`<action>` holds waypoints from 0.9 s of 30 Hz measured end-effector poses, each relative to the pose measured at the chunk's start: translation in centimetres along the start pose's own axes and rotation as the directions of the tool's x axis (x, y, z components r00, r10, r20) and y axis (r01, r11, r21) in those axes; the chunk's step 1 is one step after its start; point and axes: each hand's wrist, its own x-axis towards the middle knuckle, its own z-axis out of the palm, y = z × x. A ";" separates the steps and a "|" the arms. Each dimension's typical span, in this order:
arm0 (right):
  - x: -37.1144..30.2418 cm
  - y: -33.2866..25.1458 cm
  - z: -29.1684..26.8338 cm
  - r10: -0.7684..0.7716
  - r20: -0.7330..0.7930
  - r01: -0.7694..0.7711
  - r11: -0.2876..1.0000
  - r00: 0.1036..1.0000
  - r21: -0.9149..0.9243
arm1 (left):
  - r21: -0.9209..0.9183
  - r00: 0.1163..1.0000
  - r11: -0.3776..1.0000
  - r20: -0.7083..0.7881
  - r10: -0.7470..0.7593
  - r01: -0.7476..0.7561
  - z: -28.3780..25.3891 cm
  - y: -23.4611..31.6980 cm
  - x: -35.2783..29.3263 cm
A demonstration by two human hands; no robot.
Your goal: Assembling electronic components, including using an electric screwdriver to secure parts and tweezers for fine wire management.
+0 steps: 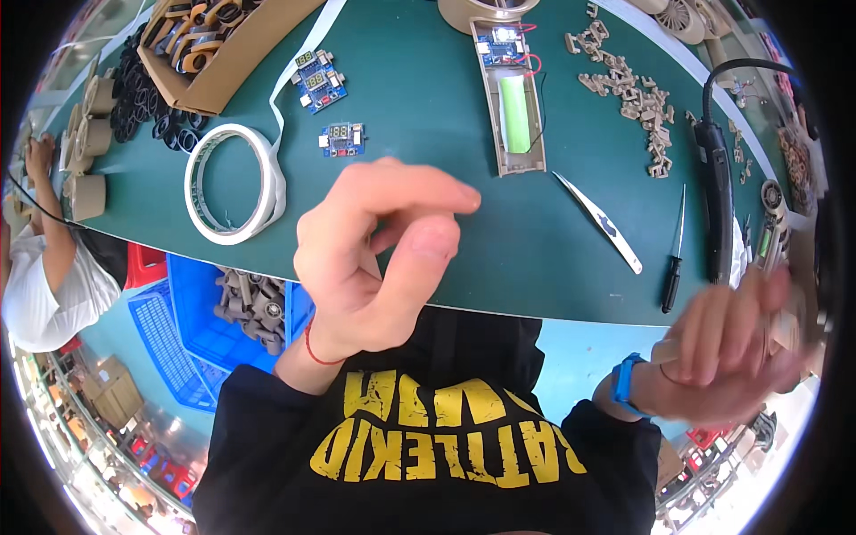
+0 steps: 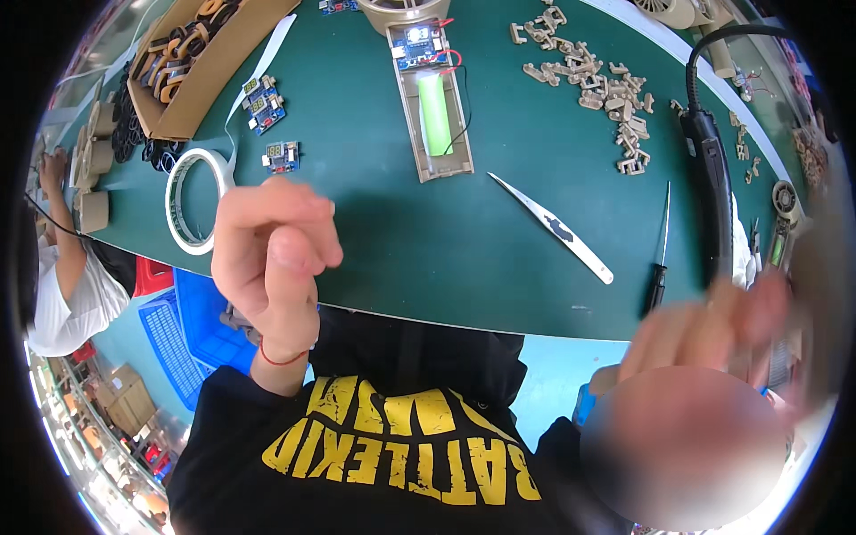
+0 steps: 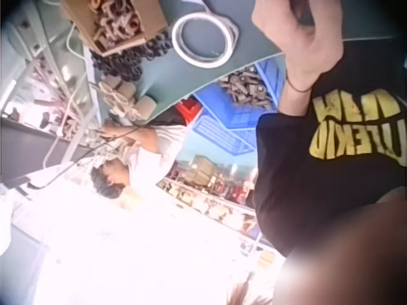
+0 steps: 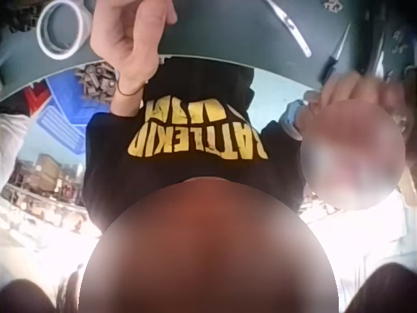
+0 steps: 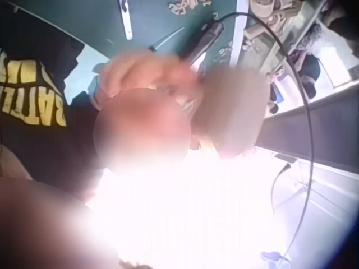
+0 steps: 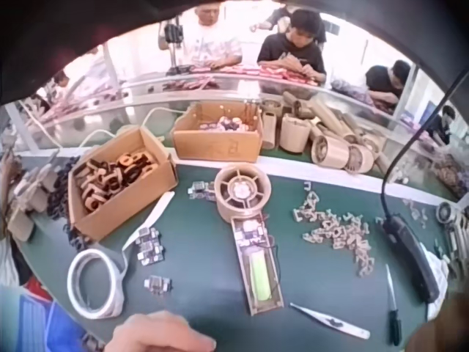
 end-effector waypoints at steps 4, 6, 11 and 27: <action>0.3 -0.7 0.6 0.029 0.055 -0.030 1.000 0.998 0.010 | -0.037 0.996 0.996 -0.031 -0.087 0.086 1.3 0.5 0.2; -1.1 -4.4 -2.8 -0.285 -0.549 0.213 0.958 0.786 -0.192 | -0.015 0.992 0.994 -0.072 -0.105 0.104 0.3 0.7 -0.1; -0.4 -4.1 -3.1 -0.198 -0.188 0.117 0.922 0.962 -0.370 | 0.042 0.983 0.983 -0.029 -0.180 0.181 0.6 1.2 -0.3; 2.3 -6.5 -8.1 -0.080 0.197 0.164 0.874 0.977 -0.458 | 0.330 0.985 0.935 0.062 -0.160 0.131 2.2 1.0 0.5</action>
